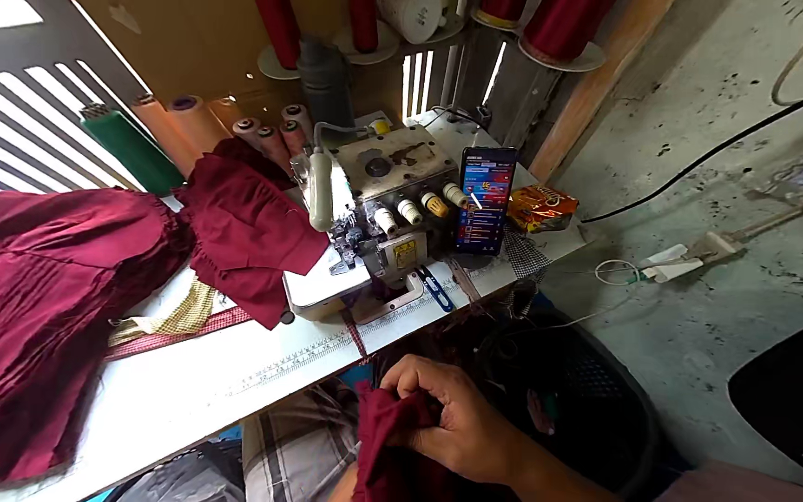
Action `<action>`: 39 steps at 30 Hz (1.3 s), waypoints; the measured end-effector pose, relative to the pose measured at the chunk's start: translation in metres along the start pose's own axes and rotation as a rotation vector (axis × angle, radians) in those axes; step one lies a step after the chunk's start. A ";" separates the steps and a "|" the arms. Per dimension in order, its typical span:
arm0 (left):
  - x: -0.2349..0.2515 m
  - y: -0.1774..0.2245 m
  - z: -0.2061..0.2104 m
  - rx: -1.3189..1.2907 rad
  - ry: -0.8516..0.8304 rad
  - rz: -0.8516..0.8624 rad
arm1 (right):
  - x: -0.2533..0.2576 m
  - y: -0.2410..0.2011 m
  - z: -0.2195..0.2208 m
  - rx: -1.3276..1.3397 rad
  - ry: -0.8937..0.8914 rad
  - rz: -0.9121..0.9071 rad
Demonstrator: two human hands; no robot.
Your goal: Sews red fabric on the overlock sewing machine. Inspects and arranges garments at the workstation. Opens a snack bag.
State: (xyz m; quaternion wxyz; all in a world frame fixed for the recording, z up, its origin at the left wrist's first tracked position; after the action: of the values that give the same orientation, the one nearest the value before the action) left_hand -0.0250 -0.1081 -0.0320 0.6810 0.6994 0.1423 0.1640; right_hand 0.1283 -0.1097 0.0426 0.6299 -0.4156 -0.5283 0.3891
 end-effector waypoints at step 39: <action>-0.117 -0.093 -0.115 1.258 0.224 -0.358 | -0.128 0.110 -0.040 -0.746 -0.395 0.540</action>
State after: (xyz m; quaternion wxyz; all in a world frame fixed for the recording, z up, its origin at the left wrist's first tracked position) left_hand -0.1776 -0.0503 -0.1272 0.1408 0.9079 0.3949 0.0055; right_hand 0.1449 -0.1947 -0.1081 0.2031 -0.6527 -0.6143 0.3942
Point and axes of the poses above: each hand's wrist, its own x-axis towards the middle knuckle, its own z-axis out of the palm, y = z × x, the point moved 10 cm from there along x, towards the middle knuckle, and after that the axes turned 14 degrees about x, right-handed, at the moved point
